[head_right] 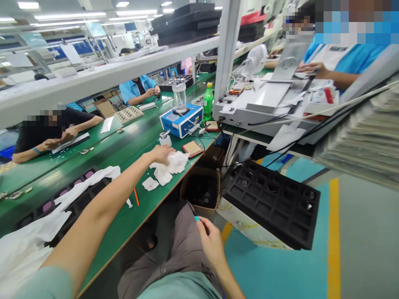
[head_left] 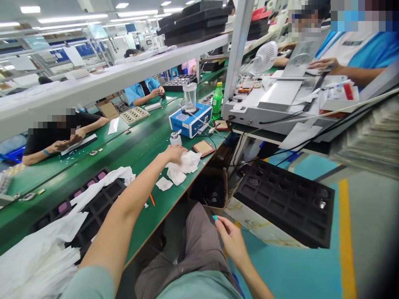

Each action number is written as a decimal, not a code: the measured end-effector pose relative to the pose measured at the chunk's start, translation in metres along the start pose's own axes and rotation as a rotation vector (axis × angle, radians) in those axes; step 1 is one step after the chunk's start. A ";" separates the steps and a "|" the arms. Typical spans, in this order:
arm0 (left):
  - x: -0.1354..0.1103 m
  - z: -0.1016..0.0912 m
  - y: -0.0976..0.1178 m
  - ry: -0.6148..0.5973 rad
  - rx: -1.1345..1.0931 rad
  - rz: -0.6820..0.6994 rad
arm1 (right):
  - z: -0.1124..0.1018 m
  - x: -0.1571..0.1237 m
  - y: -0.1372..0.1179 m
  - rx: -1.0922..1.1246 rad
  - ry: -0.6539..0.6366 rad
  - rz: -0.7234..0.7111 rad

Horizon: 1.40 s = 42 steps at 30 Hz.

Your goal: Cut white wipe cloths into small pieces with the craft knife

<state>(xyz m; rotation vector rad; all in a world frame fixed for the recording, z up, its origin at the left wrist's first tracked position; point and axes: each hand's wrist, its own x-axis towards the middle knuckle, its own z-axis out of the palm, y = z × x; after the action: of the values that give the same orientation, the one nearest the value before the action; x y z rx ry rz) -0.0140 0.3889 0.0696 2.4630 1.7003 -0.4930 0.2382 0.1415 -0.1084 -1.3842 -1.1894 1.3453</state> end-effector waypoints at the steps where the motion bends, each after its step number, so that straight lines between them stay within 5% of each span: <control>1: -0.004 0.002 0.001 -0.009 -0.011 0.005 | 0.000 0.000 0.000 -0.002 0.002 0.009; 5: -0.067 0.015 0.007 0.089 -0.049 -0.045 | 0.001 -0.003 0.003 -0.031 -0.009 0.040; 9: -0.206 0.054 0.029 0.340 -0.125 -0.228 | 0.014 0.004 -0.002 -0.191 -0.047 -0.054; 11: -0.283 0.087 0.047 0.469 -0.174 -0.447 | 0.031 0.015 -0.013 -0.341 -0.128 -0.173; 14: -0.390 0.140 0.068 0.780 -0.155 -1.016 | 0.070 0.038 -0.040 -0.554 -0.278 -0.423; 16: -0.446 0.170 0.072 0.937 -0.112 -1.350 | 0.099 0.052 -0.057 -0.683 -0.337 -0.579; 18: -0.483 0.189 0.068 0.961 -0.095 -1.496 | 0.127 0.064 -0.069 -0.821 -0.350 -0.680; 22: -0.500 0.189 0.033 0.742 -0.058 -1.438 | 0.159 0.076 -0.072 -0.990 -0.339 -0.740; 26: -0.494 0.170 -0.023 0.341 -0.108 -1.289 | 0.164 0.076 -0.069 -0.988 -0.290 -0.810; 29: -0.501 0.164 -0.052 0.238 -0.163 -1.233 | 0.182 0.068 -0.088 -0.871 -0.330 -0.895; 33: -0.520 0.167 -0.056 0.298 -0.117 -1.273 | 0.271 0.049 -0.140 -0.748 -0.619 -0.972; 37: -0.537 0.173 -0.040 0.339 -0.107 -1.296 | 0.381 0.038 -0.182 -0.815 -0.711 -1.078; 39: -0.542 0.179 -0.032 0.320 -0.140 -1.293 | 0.413 0.037 -0.195 -0.829 -0.742 -1.082; 42: -0.546 0.189 -0.025 0.298 -0.165 -1.283 | 0.430 0.042 -0.220 -0.800 -0.719 -1.085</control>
<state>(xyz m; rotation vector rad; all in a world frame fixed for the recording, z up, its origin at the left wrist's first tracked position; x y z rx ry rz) -0.2502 -0.1389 0.0707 1.0642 3.1033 -0.0167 -0.2068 0.2064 0.0717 -0.4000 -2.6273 0.5217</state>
